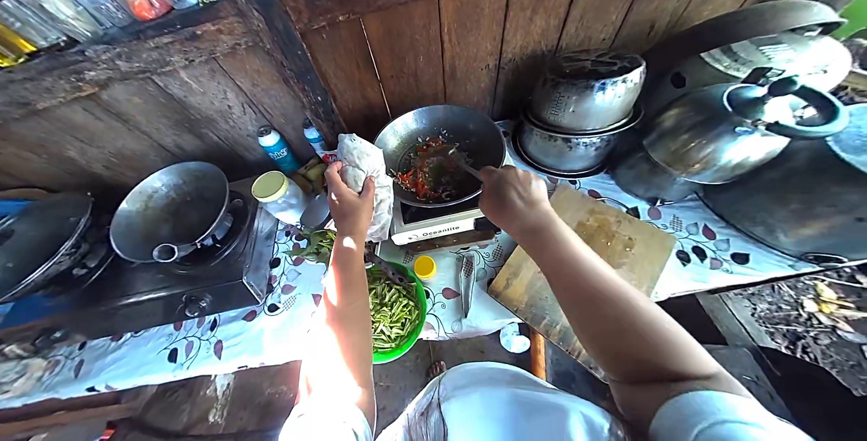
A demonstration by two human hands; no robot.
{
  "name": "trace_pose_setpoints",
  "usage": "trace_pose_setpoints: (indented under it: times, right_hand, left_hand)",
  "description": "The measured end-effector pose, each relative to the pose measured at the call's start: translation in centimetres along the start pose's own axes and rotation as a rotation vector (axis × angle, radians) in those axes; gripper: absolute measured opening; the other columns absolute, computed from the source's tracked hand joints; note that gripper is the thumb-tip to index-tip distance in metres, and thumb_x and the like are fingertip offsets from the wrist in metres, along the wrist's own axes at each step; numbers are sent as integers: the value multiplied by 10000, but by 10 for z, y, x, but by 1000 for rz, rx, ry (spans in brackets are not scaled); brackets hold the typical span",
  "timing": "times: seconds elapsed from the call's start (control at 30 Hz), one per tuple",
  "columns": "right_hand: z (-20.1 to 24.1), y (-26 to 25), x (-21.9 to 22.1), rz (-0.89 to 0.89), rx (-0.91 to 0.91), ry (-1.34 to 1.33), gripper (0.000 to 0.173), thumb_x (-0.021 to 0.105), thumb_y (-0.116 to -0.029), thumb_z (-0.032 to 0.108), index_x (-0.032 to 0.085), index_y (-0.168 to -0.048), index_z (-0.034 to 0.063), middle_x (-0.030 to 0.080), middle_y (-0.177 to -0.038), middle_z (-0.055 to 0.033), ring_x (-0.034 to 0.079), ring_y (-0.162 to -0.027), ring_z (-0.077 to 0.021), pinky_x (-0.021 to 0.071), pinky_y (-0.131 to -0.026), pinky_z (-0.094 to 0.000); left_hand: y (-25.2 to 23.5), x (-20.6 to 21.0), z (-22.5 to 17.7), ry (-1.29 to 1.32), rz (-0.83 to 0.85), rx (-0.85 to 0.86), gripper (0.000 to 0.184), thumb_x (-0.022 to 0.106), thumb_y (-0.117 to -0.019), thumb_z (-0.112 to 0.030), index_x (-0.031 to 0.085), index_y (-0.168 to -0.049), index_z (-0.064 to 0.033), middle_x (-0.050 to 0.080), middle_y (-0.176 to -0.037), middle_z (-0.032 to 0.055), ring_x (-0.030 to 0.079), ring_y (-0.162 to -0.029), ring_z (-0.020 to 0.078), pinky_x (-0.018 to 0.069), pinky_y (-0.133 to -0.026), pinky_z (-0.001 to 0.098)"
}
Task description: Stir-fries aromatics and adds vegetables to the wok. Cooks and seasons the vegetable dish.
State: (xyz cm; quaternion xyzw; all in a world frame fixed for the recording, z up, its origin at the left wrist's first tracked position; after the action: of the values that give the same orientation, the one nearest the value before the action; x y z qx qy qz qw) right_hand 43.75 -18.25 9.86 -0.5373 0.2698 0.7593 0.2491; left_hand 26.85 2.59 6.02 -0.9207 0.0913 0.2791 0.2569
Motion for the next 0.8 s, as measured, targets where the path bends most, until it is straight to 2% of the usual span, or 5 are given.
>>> trace_pose_setpoints:
  times: [0.23, 0.33, 0.47, 0.63, 0.8]
  right_hand:
    - [-25, -14, 16, -15, -19, -55, 318, 463, -1065, 124, 665, -1307, 79, 688, -1189, -254, 660, -1132, -466, 520, -867, -654]
    - [-41, 34, -12, -113, -130, -41, 247, 533, -1047, 123, 733, -1187, 82, 714, -1047, -248, 688, -983, -485, 523, -760, -688]
    - [-49, 70, -34, -193, -222, 48, 173, 614, -1000, 114, 782, -1040, 100, 720, -861, -191, 706, -824, -432, 523, -642, -628]
    - [-31, 17, -1, -73, -99, -42, 285, 491, -1060, 130, 725, -1210, 65, 712, -1092, -254, 678, -1055, -473, 518, -826, -669]
    - [-9, -39, 29, -55, -49, -166, 306, 461, -1067, 146, 681, -1263, 62, 693, -1195, -249, 666, -1133, -456, 518, -889, -652]
  left_hand:
    - [-4, -6, -3, -78, 85, -4, 647, 745, -936, -201, 440, -1464, 15, 587, -1368, 278, 605, -1252, 405, 471, -1056, 577]
    - [-4, -8, -7, -177, 141, 48, 646, 737, -939, -224, 450, -1463, 22, 576, -1387, 283, 593, -1269, 424, 468, -1057, 594]
    - [-3, -5, -9, -265, 157, 56, 752, 806, -884, -306, 461, -1476, 6, 558, -1400, 294, 573, -1279, 457, 471, -1044, 612]
    - [-4, -5, -13, -286, 180, 13, 740, 808, -888, -255, 454, -1495, -22, 553, -1419, 282, 568, -1291, 454, 468, -1041, 633]
    - [-8, -3, -12, -287, 179, 40, 685, 765, -925, -215, 445, -1493, -7, 560, -1408, 284, 552, -1311, 453, 452, -1067, 616]
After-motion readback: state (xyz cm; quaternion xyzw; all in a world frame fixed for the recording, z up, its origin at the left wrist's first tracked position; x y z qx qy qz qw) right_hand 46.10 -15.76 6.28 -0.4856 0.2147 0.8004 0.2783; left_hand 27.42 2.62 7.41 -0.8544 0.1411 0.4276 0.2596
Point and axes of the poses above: each hand's wrist, its own y-axis away from the middle knuckle, its own x-axis out of the palm, z = x × y, the point moved 5 cm from there along -y, towards the middle knuckle
